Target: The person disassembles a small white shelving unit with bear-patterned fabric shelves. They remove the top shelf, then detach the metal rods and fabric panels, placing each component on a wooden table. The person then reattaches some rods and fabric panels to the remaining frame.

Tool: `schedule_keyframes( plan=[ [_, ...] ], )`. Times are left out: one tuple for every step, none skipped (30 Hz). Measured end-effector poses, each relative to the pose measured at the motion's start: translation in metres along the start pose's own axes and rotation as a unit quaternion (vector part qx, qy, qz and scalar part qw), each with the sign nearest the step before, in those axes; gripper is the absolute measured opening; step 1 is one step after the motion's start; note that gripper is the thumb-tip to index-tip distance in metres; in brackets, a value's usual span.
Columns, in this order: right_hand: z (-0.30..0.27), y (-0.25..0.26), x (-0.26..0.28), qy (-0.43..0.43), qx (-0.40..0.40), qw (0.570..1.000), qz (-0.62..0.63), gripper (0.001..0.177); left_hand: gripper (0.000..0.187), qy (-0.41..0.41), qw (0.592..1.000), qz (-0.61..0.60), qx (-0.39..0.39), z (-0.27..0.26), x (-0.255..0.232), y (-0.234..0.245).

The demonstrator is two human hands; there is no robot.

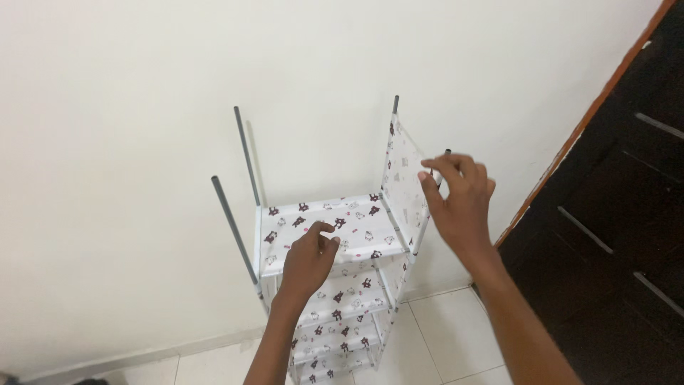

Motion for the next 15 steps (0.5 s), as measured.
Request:
schedule_keyframes(
  plan=[
    [0.011, -0.007, -0.005, 0.008, 0.006, 0.999, -0.035, 0.019, 0.031, -0.015, 1.0, 0.023, 0.005, 0.014, 0.012, -0.009],
    [0.028, -0.019, -0.021, -0.019, 0.039, 0.998, -0.049, 0.018, 0.032, -0.03, 0.998, 0.046, 0.01, 0.028, 0.024, -0.019],
    [0.05, -0.034, -0.039, -0.048, 0.067, 0.995, -0.06, 0.017, 0.033, -0.049, 0.996, 0.072, 0.014, 0.046, 0.037, -0.026],
    [0.065, -0.057, -0.064, -0.117, 0.133, 0.983, -0.058, 0.021, 0.036, -0.051, 0.992, 0.107, 0.04, 0.06, 0.055, -0.037],
    [0.073, -0.075, -0.088, -0.184, 0.2, 0.961, -0.054, 0.024, 0.039, -0.05, 0.987, 0.14, 0.065, 0.069, 0.072, -0.05],
    [0.079, -0.093, -0.097, -0.203, 0.239, 0.949, -0.008, 0.026, 0.043, -0.05, 0.979, 0.173, 0.09, 0.077, 0.089, -0.061],
    [0.085, -0.113, -0.105, -0.218, 0.275, 0.936, 0.035, 0.028, 0.047, -0.044, 0.975, 0.189, 0.107, 0.088, 0.105, -0.072],
    [0.084, -0.128, -0.111, -0.233, 0.309, 0.919, 0.078, 0.031, 0.052, -0.038, 0.97, 0.205, 0.123, 0.098, 0.123, -0.078],
    [0.082, -0.137, -0.119, -0.233, 0.333, 0.912, 0.053, 0.032, 0.057, -0.031, 0.966, 0.219, 0.138, 0.107, 0.137, -0.086],
    [0.08, -0.149, -0.125, -0.234, 0.358, 0.904, 0.029, 0.034, 0.063, -0.04, 0.961, 0.231, 0.149, 0.113, 0.146, -0.096],
    [0.077, -0.161, -0.13, -0.233, 0.384, 0.894, 0.007, 0.036, 0.07, -0.047, 0.955, 0.245, 0.158, 0.119, 0.156, -0.103],
    [0.074, -0.165, -0.14, -0.248, 0.399, 0.882, -0.028, 0.039, 0.076, -0.053, 0.95, 0.26, 0.166, 0.125, 0.163, -0.111],
    [0.071, -0.172, -0.147, -0.259, 0.419, 0.868, -0.061, 0.042, 0.075, -0.033, 0.948, 0.262, 0.177, 0.126, 0.173, -0.116],
    [0.067, -0.177, -0.152, -0.269, 0.438, 0.853, -0.093, 0.047, 0.074, -0.014, 0.946, 0.263, 0.187, 0.124, 0.181, -0.121],
    [0.065, -0.182, -0.152, -0.247, 0.439, 0.853, -0.136, 0.048, 0.073, 0.009, 0.943, 0.268, 0.195, 0.12, 0.191, -0.123]
  ],
)
Point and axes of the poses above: each hand's wrist, its own z-axis towards the middle knuckle, its own y-axis out of the back of the hand, x = y × z, the point moved 10 cm from there along z, towards the middle knuckle, and after that the axes turned 5 degrees about -x, right-handed, at the moved point
